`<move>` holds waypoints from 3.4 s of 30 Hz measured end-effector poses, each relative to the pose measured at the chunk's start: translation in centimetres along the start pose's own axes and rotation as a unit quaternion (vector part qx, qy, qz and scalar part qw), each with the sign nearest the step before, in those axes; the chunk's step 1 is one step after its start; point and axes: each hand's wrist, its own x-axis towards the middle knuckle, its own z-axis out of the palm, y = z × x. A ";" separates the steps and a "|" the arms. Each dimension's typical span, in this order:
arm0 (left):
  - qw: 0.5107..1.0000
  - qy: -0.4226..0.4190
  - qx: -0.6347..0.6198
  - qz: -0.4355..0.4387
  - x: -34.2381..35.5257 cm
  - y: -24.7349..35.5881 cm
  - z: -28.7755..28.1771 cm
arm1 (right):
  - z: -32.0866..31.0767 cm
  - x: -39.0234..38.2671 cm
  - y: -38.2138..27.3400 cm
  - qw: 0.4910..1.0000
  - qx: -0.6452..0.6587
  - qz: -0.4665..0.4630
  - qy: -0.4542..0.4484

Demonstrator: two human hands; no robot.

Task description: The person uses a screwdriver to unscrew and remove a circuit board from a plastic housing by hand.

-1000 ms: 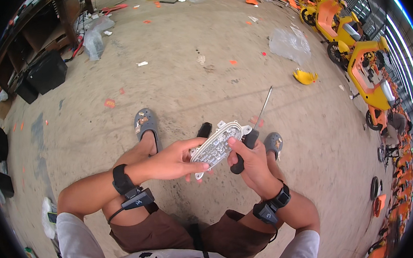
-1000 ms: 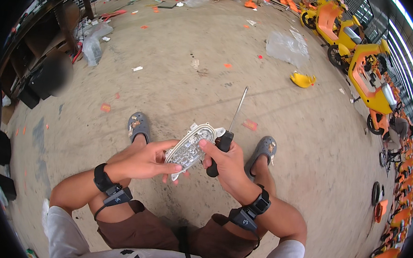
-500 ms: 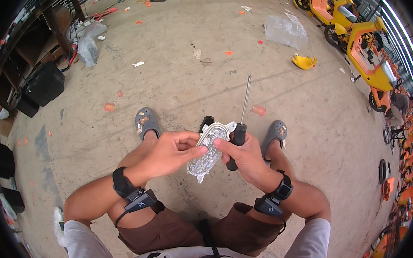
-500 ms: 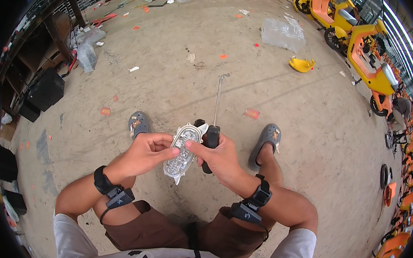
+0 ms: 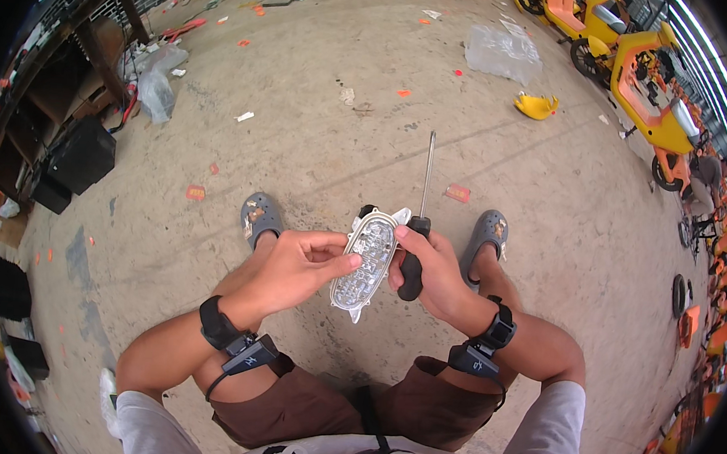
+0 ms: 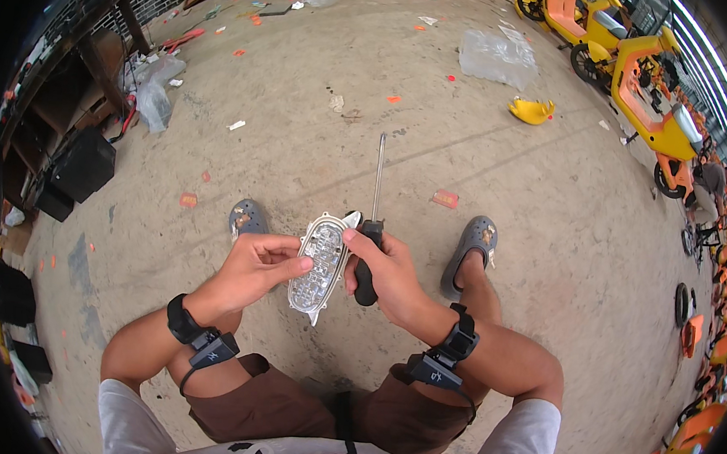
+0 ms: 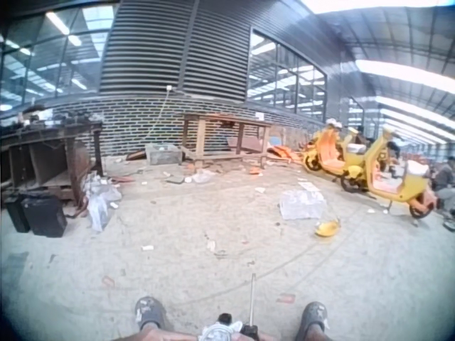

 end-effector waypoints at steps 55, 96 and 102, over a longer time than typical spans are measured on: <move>0.990 0.092 -0.070 0.076 0.5 -1.0 -0.2 | 0.2 -0.1 0.4 0.989 -0.141 -0.007 -0.049; 0.997 0.023 -0.022 0.066 0.8 -0.4 0.1 | -0.1 -0.6 0.2 0.981 -0.194 -0.028 0.003; 0.998 0.048 -0.014 0.041 0.7 -0.9 -0.1 | 0.5 0.0 0.8 0.989 -0.148 0.007 0.010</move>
